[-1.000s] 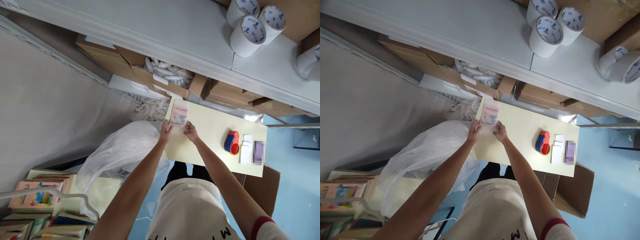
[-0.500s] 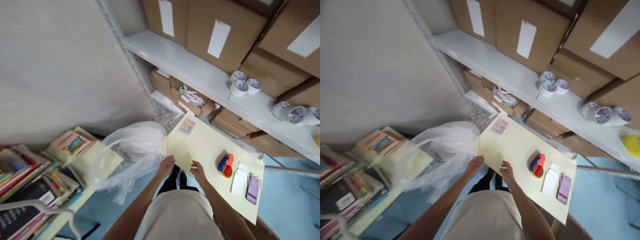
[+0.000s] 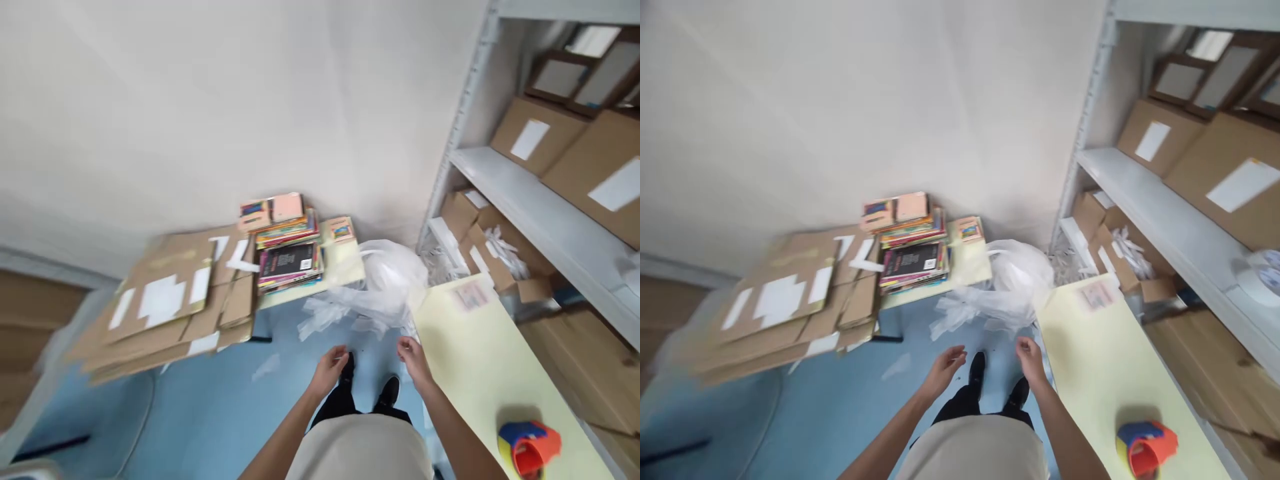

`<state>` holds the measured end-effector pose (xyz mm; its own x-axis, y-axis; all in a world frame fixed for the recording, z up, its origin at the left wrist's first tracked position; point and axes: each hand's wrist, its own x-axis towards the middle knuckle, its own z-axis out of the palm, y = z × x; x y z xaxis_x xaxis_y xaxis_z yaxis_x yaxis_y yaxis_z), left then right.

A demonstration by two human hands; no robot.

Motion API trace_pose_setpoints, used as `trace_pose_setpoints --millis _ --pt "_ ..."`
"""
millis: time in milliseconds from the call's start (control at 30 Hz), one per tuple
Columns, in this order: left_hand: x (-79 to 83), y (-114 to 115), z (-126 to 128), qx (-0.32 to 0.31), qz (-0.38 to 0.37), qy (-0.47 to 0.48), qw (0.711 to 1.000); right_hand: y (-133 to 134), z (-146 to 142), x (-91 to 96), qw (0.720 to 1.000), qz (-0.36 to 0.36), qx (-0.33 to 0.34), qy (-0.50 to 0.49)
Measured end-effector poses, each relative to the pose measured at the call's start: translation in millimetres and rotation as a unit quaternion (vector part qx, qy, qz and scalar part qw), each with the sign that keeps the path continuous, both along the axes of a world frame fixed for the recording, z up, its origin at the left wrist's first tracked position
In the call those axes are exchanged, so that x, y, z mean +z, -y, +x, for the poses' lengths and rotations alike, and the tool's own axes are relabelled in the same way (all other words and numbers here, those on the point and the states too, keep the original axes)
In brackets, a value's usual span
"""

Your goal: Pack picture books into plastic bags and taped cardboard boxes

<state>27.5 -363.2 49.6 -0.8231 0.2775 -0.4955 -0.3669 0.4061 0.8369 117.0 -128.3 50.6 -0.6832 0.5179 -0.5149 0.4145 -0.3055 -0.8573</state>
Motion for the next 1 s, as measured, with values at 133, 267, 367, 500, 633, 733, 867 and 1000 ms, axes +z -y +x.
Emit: trace_pose_setpoints --millis 133,267,367,500,633,733,867,1000 --pt "1.6 48.7 -0.4 0.079 0.023 -0.011 0.997 44.1 -42.3 5.0 0.997 0.012 0.074 -0.029" --pt "1.2 110.0 -14.1 0.141 0.032 -0.022 0.989 110.4 -82.7 4.2 0.987 0.005 0.154 -0.046" --pt "-0.3 164.7 -30.3 0.185 0.038 -0.018 0.982 168.1 -110.1 3.0 0.975 -0.002 0.216 -0.043" --pt "-4.7 238.0 -51.7 0.255 0.039 -0.017 0.966 243.0 -142.2 2.1 0.952 -0.016 0.303 -0.047" --pt "-5.7 297.3 -67.8 0.314 0.053 -0.014 0.948 308.3 -171.3 0.0 0.933 -0.025 0.357 -0.041" --pt "-4.6 326.5 -77.9 0.357 0.079 -0.007 0.931 346.0 -193.1 -3.6 0.919 -0.021 0.391 -0.031" --pt "-5.8 345.3 -95.0 0.425 0.113 0.007 0.898 379.0 -228.7 -11.8 0.902 0.001 0.430 -0.039" --pt "-6.1 351.1 -125.6 0.481 0.144 0.029 0.864 406.8 -279.1 -22.4 0.904 0.012 0.423 -0.061"
